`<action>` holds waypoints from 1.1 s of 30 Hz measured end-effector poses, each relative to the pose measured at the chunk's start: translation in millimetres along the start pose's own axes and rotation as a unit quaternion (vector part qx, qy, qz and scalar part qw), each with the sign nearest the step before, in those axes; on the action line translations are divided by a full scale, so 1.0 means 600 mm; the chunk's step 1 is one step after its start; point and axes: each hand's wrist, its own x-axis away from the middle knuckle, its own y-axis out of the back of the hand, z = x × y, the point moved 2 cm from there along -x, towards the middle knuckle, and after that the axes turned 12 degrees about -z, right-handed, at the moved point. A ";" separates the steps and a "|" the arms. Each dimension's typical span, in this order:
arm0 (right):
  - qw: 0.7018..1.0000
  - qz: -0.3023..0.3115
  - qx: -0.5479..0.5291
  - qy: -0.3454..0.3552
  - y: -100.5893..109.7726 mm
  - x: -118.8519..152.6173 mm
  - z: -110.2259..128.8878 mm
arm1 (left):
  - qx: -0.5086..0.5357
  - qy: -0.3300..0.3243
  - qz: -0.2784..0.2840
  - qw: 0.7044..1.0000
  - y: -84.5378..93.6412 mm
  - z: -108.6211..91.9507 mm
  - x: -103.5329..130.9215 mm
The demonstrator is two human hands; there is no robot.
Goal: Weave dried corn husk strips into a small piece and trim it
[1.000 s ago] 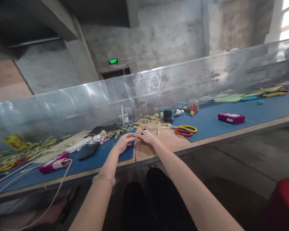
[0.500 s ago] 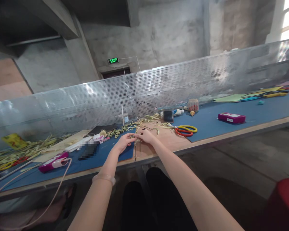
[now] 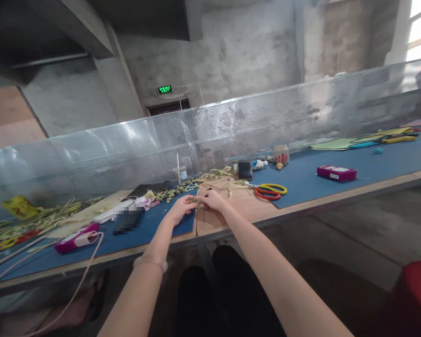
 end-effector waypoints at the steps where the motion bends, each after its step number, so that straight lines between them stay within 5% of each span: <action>1: 1.000 0.000 0.003 0.003 0.000 0.000 0.000 | 0.001 -0.004 0.001 1.000 0.000 0.000 0.000; 33: 1.000 -0.008 -0.010 -0.008 -0.003 -0.004 -0.007 | 0.003 0.008 0.005 1.000 0.002 -0.005 0.002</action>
